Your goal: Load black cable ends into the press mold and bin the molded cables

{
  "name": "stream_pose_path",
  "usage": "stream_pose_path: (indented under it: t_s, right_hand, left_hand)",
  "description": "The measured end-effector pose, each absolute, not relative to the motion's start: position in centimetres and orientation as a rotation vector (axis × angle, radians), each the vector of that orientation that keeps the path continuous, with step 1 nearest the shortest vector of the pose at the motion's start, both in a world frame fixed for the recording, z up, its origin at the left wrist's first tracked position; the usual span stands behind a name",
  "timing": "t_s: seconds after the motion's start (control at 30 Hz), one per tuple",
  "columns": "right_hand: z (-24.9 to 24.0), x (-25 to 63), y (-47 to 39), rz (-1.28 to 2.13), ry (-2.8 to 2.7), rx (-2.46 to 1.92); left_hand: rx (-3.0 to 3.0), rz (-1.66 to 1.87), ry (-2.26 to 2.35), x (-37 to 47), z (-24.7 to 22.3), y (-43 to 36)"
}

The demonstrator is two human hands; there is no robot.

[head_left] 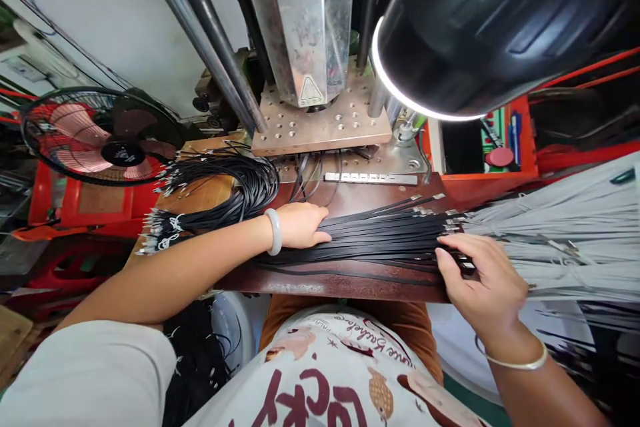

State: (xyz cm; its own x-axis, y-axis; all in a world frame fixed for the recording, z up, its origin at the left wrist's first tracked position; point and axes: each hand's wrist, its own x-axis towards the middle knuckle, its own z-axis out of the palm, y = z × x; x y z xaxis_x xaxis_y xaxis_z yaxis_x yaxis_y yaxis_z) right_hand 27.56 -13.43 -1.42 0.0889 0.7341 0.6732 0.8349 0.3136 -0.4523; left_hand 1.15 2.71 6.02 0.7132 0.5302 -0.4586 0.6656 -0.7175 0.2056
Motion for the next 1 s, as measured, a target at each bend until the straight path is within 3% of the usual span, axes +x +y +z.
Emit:
stream_pose_path:
  t_s: [0.2, 0.37, 0.6, 0.73, 1.0]
  right_hand:
    - [-1.4, 27.6, -13.4, -0.111, -1.667, -1.393]
    - [-1.4, 27.6, -13.4, -0.115, -1.674, -1.387]
    - [-1.7, 27.5, -13.4, -0.153, -1.712, -1.384]
    - [-1.7, 27.3, -13.1, -0.179, -1.744, -1.383]
    - [-1.6, 27.2, -13.2, -0.216, -1.777, -1.384]
  left_hand:
    - [2.077, -0.505, 0.906, 1.3, 7.2, 4.5]
    - [2.439, -0.61, 0.881, 1.6, 7.2, 4.0]
    - [1.602, -0.322, 0.893, 0.6, 6.9, 6.5]
    - [1.36, -0.395, 0.682, 2.7, 6.8, 5.8]
    - [1.657, -0.322, 0.82, 6.3, 4.7, 6.1]
